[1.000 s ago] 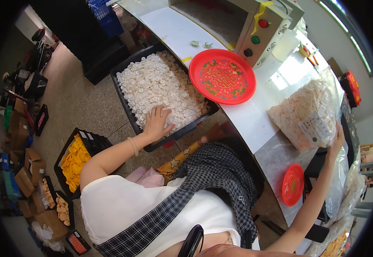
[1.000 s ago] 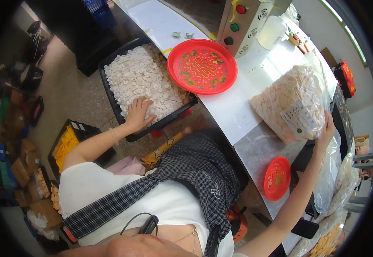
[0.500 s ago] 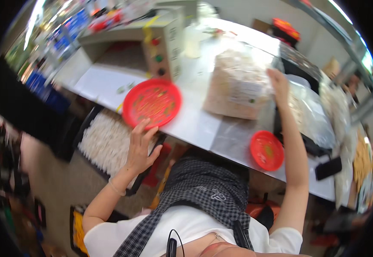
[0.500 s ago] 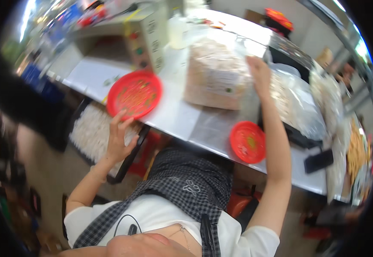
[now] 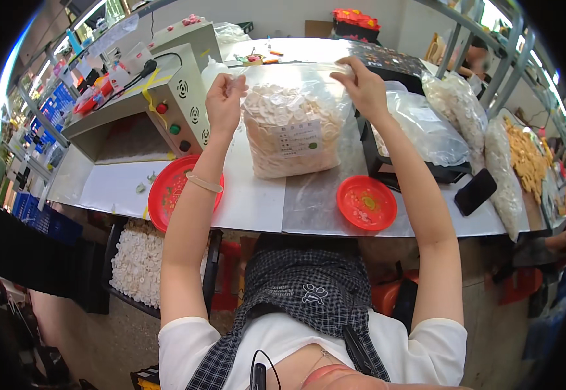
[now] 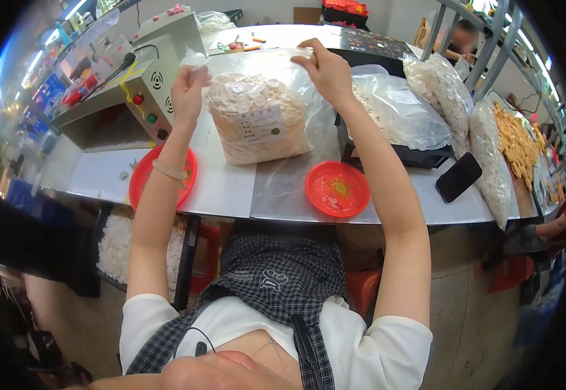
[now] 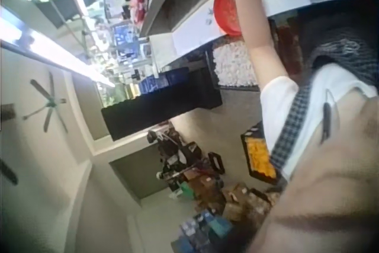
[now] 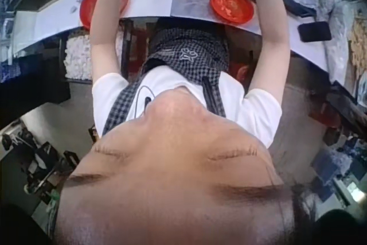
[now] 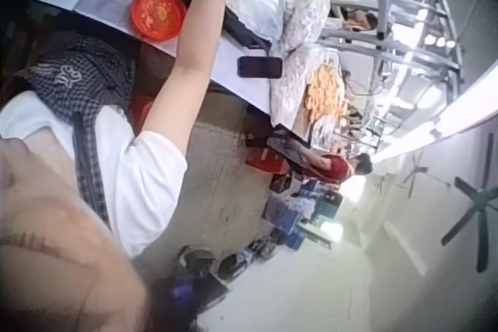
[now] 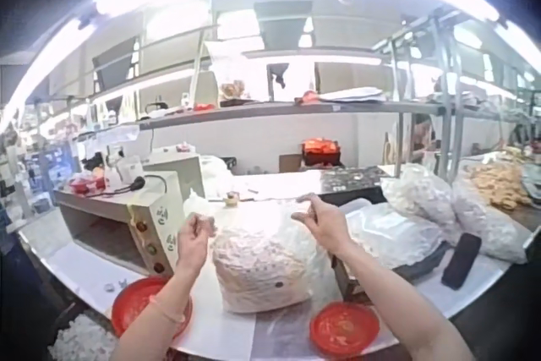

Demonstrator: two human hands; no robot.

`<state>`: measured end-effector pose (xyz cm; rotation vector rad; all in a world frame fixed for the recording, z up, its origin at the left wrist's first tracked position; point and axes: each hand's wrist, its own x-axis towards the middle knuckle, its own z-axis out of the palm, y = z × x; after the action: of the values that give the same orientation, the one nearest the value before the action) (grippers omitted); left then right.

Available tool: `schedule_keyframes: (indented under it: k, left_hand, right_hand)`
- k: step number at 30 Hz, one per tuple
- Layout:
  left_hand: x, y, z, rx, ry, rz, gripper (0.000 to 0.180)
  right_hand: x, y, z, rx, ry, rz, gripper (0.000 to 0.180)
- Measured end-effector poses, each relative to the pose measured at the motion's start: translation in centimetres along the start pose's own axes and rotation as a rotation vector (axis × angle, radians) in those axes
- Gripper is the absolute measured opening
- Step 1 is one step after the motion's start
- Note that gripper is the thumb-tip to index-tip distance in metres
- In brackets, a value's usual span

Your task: Sorting small white circular plastic parts from a pile into red trays and then packaging them into plastic bags.

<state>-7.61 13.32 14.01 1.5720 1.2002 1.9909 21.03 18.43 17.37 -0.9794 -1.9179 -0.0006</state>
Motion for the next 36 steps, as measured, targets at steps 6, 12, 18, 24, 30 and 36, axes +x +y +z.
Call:
schedule_keyframes:
  k: [6, 12, 18, 24, 30, 36]
  left_hand:
    - [-0.1, 0.9, 0.2, 0.042, -0.009, 0.042, 0.020]
    - [-0.2, 0.8, -1.4, 0.024, 0.014, -0.105, 0.029]
    - [1.6, -2.1, -2.2, -0.168, 0.024, 0.016, 0.024]
    - [2.0, -1.9, -2.9, -0.128, 0.068, 0.095, 0.023]
    - [1.7, -3.7, -3.5, 0.139, 0.079, 0.015, 0.027]
    - [-0.5, 2.1, 0.4, 0.204, -0.170, 0.094, 0.021]
  right_hand:
    - [1.0, 0.4, -0.6, -0.099, 0.079, -0.305, 0.013]
    - [1.7, -0.4, -1.4, -0.124, 0.081, -0.230, 0.015]
    - [1.0, -0.7, 1.9, 0.468, 0.160, 0.027, 0.020]
    - [1.5, -2.7, -1.0, 0.355, 0.268, 0.116, 0.018]
    - [2.9, -0.3, 0.9, 0.214, 0.033, 0.149, 0.023]
    - [2.6, 3.0, -2.5, 0.338, -0.212, -0.029, 0.026]
